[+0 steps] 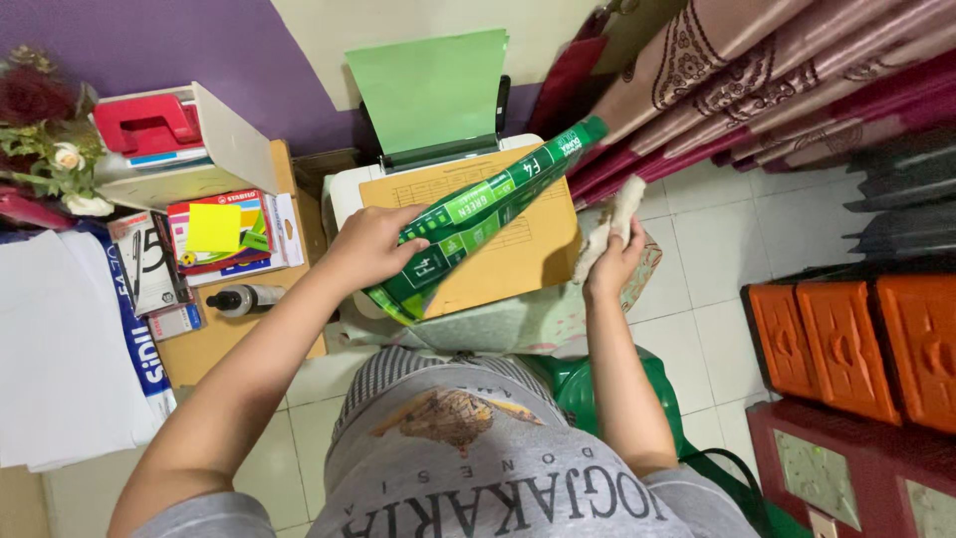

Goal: The person wipes down a printer, a desk surface, and several paper packages with a cloth, then places sheets of paper into the printer and wipes a green plastic chair.

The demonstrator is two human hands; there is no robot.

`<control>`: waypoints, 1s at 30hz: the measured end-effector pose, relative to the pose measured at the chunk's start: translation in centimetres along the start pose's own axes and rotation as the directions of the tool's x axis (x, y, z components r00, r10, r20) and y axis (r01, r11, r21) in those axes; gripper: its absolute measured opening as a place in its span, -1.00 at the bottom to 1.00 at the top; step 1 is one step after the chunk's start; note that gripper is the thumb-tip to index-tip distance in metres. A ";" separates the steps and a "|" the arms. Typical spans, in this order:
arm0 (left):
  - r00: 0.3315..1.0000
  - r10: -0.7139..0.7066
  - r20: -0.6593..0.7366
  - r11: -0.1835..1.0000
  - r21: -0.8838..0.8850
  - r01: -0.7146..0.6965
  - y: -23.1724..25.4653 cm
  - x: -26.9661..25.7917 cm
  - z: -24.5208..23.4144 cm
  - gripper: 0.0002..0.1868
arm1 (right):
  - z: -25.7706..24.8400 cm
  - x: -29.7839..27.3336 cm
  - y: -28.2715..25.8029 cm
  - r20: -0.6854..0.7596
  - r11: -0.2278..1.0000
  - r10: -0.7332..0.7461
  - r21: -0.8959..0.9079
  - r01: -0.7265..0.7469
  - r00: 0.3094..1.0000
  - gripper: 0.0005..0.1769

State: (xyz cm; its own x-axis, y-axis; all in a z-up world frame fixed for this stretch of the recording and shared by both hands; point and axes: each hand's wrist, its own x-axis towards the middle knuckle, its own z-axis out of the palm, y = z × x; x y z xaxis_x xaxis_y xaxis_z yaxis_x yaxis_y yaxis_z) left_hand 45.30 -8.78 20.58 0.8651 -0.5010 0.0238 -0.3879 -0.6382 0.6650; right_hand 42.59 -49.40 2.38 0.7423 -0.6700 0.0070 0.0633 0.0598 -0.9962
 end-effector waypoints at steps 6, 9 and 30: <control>0.976 -0.097 0.195 0.681 -0.702 0.208 -10.4 0.8 7.8 -0.51 | 2.0 -1.9 -3.3 0.126 0.982 -0.102 -0.148 0.120 0.987 -0.49; 0.932 -0.230 0.280 0.591 -0.720 0.362 -16.4 0.1 11.1 -0.44 | 4.1 -3.6 -2.7 0.259 0.963 -0.112 -0.211 0.170 0.959 -0.47; 0.764 -0.636 -0.111 0.770 -0.031 0.637 -16.3 -3.2 12.9 -0.22 | 18.3 0.0 3.7 0.700 0.100 -0.116 -0.698 0.709 0.705 -0.55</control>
State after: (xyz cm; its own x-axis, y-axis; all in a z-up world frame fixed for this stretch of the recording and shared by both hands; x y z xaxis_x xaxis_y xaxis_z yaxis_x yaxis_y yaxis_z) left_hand 44.71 -4.32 0.06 0.9426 0.0882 -0.3222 0.2624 -0.7925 0.5506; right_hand 55.03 -35.64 0.26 0.9827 0.0387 0.1813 0.0675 -0.9855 -0.1555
